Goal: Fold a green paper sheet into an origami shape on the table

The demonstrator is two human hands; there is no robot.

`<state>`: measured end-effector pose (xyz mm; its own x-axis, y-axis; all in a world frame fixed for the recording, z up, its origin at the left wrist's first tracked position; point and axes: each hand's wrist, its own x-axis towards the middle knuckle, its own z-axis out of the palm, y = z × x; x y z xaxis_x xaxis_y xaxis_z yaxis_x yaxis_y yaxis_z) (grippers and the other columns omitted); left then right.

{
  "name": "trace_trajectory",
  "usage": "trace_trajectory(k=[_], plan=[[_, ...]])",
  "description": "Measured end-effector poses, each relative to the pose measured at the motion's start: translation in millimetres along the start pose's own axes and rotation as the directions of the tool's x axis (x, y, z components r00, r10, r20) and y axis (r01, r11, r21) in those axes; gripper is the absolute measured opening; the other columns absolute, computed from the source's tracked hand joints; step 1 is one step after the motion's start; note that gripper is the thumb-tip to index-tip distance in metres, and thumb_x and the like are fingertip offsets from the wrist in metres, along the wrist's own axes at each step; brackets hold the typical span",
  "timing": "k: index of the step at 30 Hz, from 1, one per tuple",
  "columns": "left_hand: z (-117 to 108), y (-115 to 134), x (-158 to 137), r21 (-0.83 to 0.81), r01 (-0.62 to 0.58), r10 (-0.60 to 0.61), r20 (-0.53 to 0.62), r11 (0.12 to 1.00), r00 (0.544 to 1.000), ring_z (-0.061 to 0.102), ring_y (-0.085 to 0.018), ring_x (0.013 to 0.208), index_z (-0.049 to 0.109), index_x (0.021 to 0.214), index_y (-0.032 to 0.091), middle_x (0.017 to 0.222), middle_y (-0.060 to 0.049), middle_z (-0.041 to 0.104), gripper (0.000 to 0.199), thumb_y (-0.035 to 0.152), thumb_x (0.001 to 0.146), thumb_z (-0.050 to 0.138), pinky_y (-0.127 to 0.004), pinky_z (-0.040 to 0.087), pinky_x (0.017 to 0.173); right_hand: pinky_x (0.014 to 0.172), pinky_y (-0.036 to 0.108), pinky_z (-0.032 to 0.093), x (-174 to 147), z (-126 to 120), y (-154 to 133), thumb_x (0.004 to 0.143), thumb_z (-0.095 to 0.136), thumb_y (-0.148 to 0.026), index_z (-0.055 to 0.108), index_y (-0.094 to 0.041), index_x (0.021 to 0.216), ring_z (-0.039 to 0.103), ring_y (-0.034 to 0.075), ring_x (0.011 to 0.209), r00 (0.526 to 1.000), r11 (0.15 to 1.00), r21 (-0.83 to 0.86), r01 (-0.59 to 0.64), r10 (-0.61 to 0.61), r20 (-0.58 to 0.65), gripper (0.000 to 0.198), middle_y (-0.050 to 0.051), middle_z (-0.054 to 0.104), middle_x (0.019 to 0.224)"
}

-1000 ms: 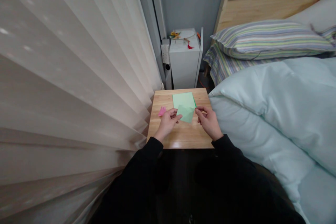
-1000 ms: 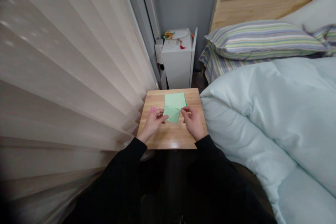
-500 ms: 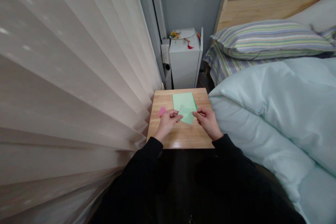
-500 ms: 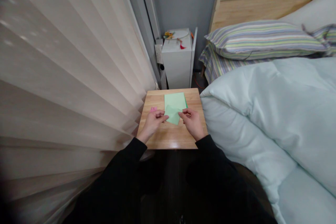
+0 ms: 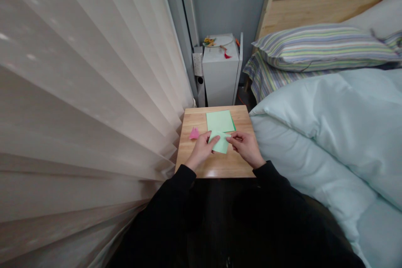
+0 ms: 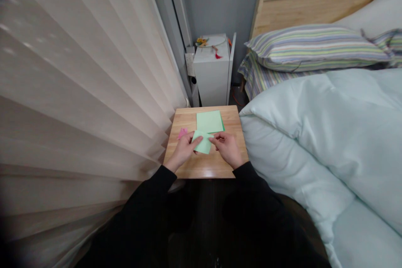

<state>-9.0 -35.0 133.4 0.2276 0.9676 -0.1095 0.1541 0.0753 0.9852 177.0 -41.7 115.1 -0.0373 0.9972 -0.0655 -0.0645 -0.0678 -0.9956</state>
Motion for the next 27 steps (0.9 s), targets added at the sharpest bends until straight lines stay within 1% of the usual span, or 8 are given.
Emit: trace_trajectory(k=[6, 10, 14, 16, 18, 21, 23, 27], plan=[[0, 0, 1, 0.008, -0.005, 0.005, 0.007, 1.000, 1.000, 0.048, -0.008, 0.048, 0.058, 0.080, 0.016, 0.062, 0.004, 0.051, 0.037, 0.050, 0.085, 0.068, -0.019, 0.042, 0.039, 0.040, 0.022, 0.030, 0, 4, -3, 0.060, 0.085, -0.059, 0.063, -0.018, 0.076, 0.043, 0.008, 0.043, 0.998, 0.996, 0.066, -0.057, 0.059, -0.026, 0.049, -0.005, 0.056, 0.056], [0, -3, 2, 0.019, 0.002, -0.003, 0.042, 1.000, 0.999, 0.051, -0.009, 0.050, 0.061, 0.080, 0.014, 0.064, 0.003, 0.054, 0.028, 0.041, 0.084, 0.071, -0.020, 0.044, 0.042, 0.039, 0.021, 0.030, 1, 1, 1, 0.068, 0.081, -0.057, 0.064, -0.017, 0.079, 0.045, 0.007, 0.043, 0.999, 0.998, 0.058, -0.030, 0.032, -0.029, 0.045, -0.002, 0.061, 0.062], [-5, -11, 7, 0.052, -0.008, 0.012, -0.089, 0.999, 0.996, 0.057, -0.012, 0.059, 0.062, 0.083, 0.015, 0.071, 0.001, 0.060, 0.017, 0.030, 0.084, 0.070, -0.023, 0.049, 0.052, 0.041, 0.022, 0.034, 5, -6, 10, 0.073, 0.078, -0.052, 0.064, -0.017, 0.078, 0.050, 0.009, 0.045, 0.998, 1.000, -0.025, 0.008, -0.009, -0.057, 0.039, 0.000, 0.065, 0.066], [-9, -14, 9, 0.179, -0.045, 0.080, -0.195, 0.983, 0.978, 0.059, -0.013, 0.063, 0.063, 0.083, 0.016, 0.072, 0.000, 0.063, 0.008, 0.023, 0.085, 0.068, -0.025, 0.051, 0.059, 0.043, 0.022, 0.038, 7, -11, 15, 0.075, 0.075, -0.049, 0.063, -0.017, 0.077, 0.051, 0.010, 0.046, 0.997, 0.994, -0.109, 0.024, -0.032, -0.070, 0.034, 0.001, 0.066, 0.065], [-14, -14, 8, 0.389, -0.105, 0.217, -0.254, 0.915, 0.942, 0.061, -0.015, 0.070, 0.064, 0.083, 0.018, 0.077, -0.001, 0.065, 0.004, 0.016, 0.086, 0.065, -0.030, 0.054, 0.072, 0.044, 0.023, 0.040, 9, -14, 21, 0.078, 0.072, -0.043, 0.063, -0.016, 0.075, 0.052, 0.010, 0.046, 0.997, 0.981, -0.193, 0.016, -0.031, -0.072, 0.028, 0.001, 0.066, 0.064], [-16, -15, 4, 0.656, -0.181, 0.385, -0.181, 0.733, 0.905, 0.063, -0.018, 0.083, 0.065, 0.084, 0.019, 0.086, -0.003, 0.066, 0.012, 0.009, 0.089, 0.059, -0.036, 0.052, 0.089, 0.046, 0.023, 0.042, 11, -15, 31, 0.083, 0.066, -0.030, 0.063, -0.016, 0.076, 0.055, 0.011, 0.047, 0.997, 0.939, -0.341, -0.048, 0.022, -0.078, 0.016, 0.002, 0.069, 0.065], [-12, -19, 0, 0.737, -0.214, 0.397, -0.079, 0.641, 0.915, 0.064, -0.019, 0.089, 0.066, 0.087, 0.019, 0.090, -0.005, 0.067, 0.016, 0.008, 0.091, 0.055, -0.036, 0.052, 0.092, 0.049, 0.022, 0.043, 12, -13, 40, 0.087, 0.061, -0.023, 0.064, -0.015, 0.078, 0.059, 0.012, 0.051, 0.994, 0.872, -0.480, -0.102, 0.070, -0.085, 0.012, 0.003, 0.071, 0.068], [6, -38, -7, 0.845, -0.238, 0.274, 0.114, 0.479, 0.955, 0.064, -0.023, 0.105, 0.069, 0.096, 0.017, 0.104, -0.009, 0.069, 0.020, 0.009, 0.093, 0.052, -0.036, 0.052, 0.095, 0.059, 0.023, 0.045, 12, -8, 59, 0.087, 0.063, -0.017, 0.068, -0.015, 0.077, 0.065, 0.014, 0.064, 0.989, 0.742, -0.655, -0.145, 0.111, -0.094, 0.011, 0.004, 0.072, 0.071]])
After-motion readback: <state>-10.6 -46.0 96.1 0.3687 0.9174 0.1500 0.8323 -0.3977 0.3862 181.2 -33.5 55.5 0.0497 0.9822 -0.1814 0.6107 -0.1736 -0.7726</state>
